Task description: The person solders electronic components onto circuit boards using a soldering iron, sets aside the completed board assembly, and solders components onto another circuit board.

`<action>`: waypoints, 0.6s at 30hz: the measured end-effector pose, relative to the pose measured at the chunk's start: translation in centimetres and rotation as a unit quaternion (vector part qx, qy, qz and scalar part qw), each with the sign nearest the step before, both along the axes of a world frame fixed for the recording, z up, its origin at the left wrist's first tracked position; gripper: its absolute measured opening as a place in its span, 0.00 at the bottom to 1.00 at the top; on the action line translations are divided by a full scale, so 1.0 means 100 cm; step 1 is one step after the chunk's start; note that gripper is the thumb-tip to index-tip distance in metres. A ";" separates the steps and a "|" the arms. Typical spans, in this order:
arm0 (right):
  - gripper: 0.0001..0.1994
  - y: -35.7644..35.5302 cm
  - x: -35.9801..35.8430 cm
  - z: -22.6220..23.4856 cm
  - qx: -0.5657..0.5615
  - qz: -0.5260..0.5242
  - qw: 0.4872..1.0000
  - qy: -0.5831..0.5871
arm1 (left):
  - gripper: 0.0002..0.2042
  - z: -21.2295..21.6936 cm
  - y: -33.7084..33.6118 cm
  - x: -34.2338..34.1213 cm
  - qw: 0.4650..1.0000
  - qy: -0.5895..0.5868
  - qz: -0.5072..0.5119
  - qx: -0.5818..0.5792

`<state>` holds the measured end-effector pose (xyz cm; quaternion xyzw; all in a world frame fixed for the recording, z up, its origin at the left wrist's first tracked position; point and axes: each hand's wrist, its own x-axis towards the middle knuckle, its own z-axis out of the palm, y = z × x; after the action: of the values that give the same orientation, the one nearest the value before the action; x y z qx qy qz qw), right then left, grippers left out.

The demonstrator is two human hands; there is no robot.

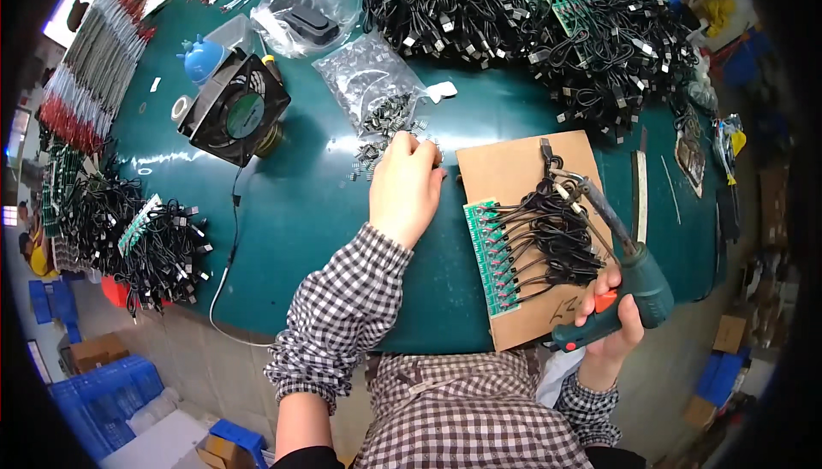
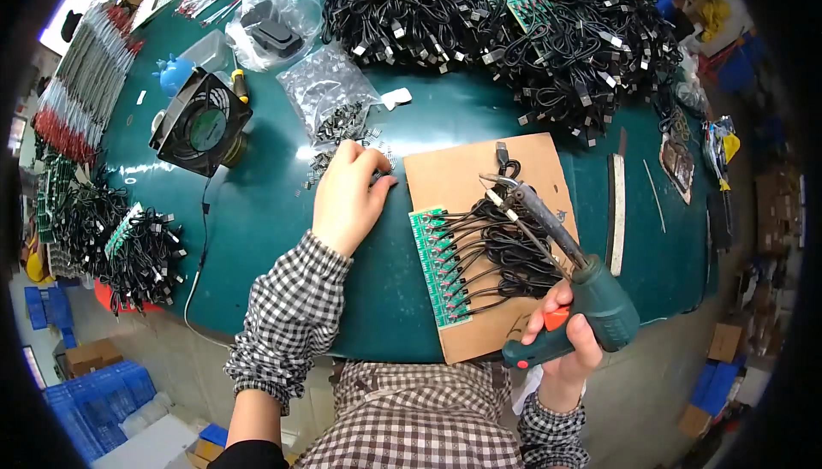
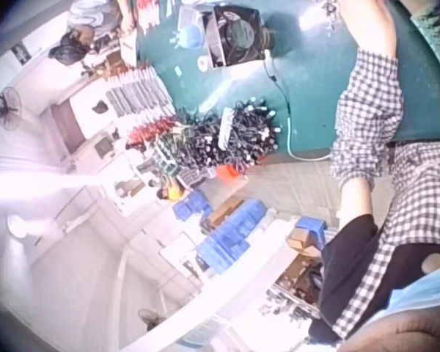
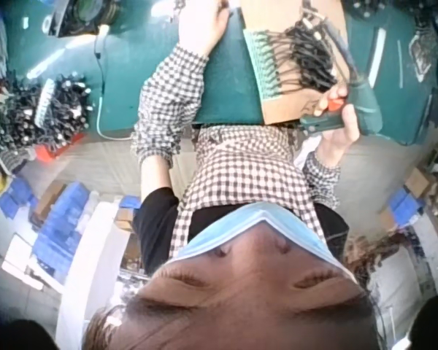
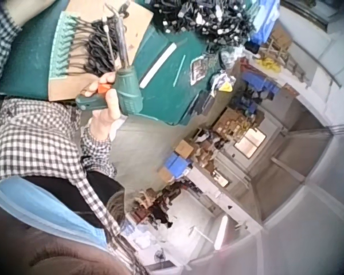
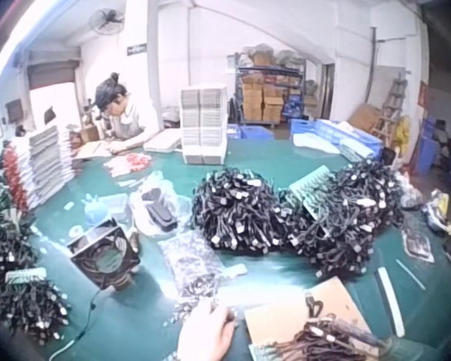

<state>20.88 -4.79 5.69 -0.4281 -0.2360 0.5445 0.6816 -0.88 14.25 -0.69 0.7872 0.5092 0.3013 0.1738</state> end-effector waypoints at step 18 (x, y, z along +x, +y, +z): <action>0.16 0.042 -0.049 0.022 -0.023 0.048 0.979 -0.198 | 0.09 0.060 -0.082 -0.005 0.937 -0.318 -0.031 -0.138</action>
<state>15.94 -0.57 7.92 -0.5313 -0.3739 0.4867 0.5840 -1.41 6.08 5.34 0.6339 0.4388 0.4575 0.4430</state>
